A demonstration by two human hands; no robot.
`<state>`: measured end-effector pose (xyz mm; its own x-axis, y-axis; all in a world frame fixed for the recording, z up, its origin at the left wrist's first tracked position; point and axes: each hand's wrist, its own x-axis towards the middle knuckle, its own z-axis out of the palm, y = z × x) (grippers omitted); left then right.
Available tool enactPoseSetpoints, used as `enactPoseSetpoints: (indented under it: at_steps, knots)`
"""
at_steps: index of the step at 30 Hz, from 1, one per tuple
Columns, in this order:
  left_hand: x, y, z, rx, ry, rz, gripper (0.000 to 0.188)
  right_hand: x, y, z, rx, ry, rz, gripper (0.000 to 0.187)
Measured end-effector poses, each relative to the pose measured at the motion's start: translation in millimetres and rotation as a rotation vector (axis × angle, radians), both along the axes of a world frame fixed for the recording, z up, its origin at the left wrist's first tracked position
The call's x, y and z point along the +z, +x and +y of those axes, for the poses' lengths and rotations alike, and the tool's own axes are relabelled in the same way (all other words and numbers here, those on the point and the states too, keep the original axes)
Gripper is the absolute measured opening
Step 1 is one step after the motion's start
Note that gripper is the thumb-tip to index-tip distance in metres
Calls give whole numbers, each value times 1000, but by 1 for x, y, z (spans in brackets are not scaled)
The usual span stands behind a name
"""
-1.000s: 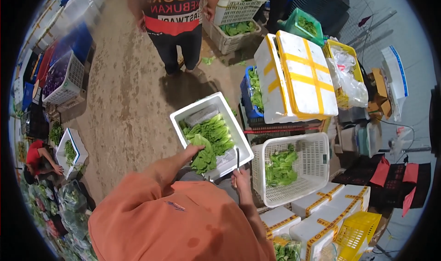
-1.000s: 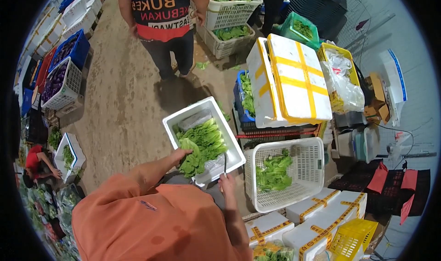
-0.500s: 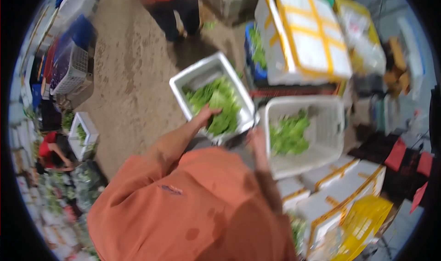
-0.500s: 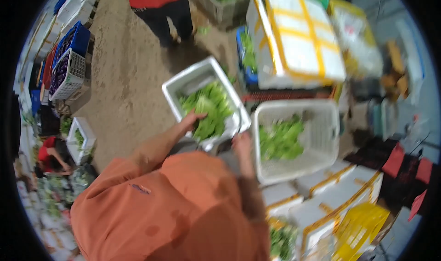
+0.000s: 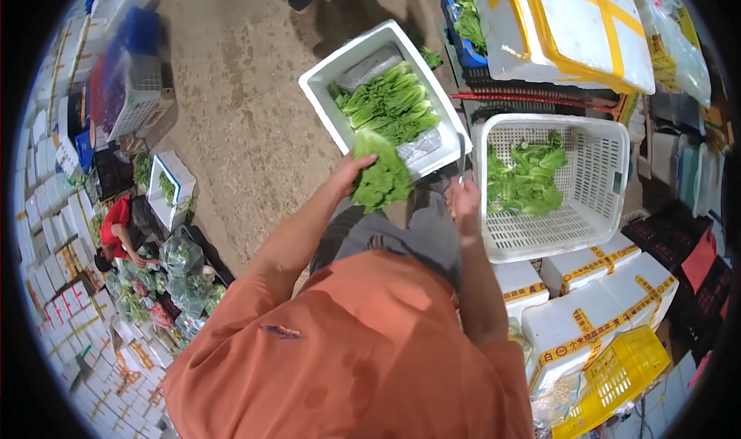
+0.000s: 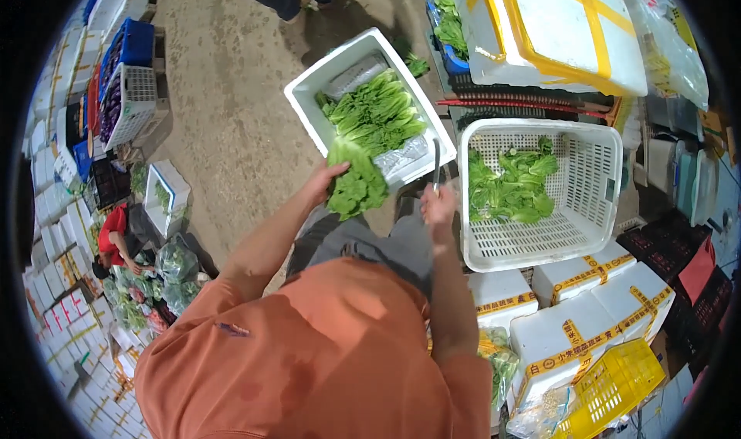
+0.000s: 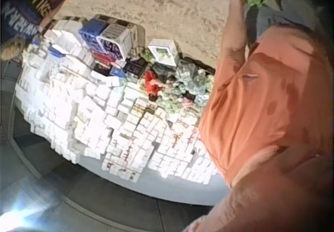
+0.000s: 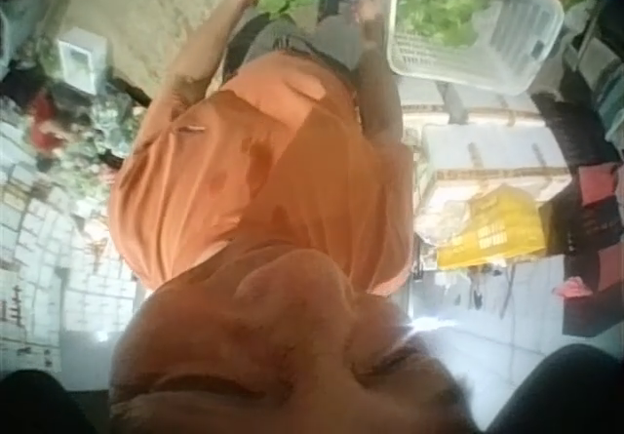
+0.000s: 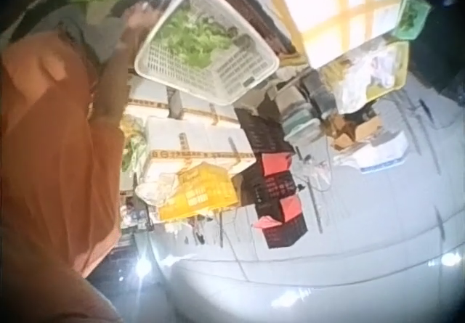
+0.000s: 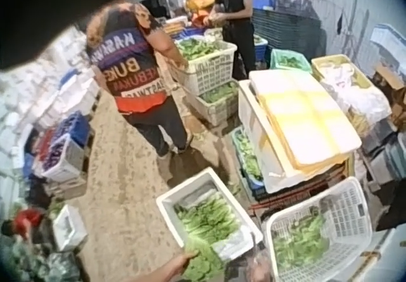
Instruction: Trimming lettuce ends with a knife and packing them into a container.
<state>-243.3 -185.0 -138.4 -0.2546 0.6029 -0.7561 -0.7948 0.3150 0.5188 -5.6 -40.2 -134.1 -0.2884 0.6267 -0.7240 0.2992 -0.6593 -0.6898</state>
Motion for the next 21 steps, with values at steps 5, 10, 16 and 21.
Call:
enactPoseSetpoints:
  at_steps: [5, 10, 16, 21]
  knots:
    - [-71, -33, -48, 79, -206, 120, 48, -34, 15, -73, -31, -111, -212, 10]
    - [-137, -64, -44, -84, -401, 358, 61, -101, 39, -157, -103, -64, -194, 14]
    - [-189, -107, -13, -321, -391, 554, 68, -115, -16, -167, 33, -65, -147, 11]
    - [-231, -98, 28, -323, -398, 420, 74, -113, -21, -138, 171, 111, -347, 14]
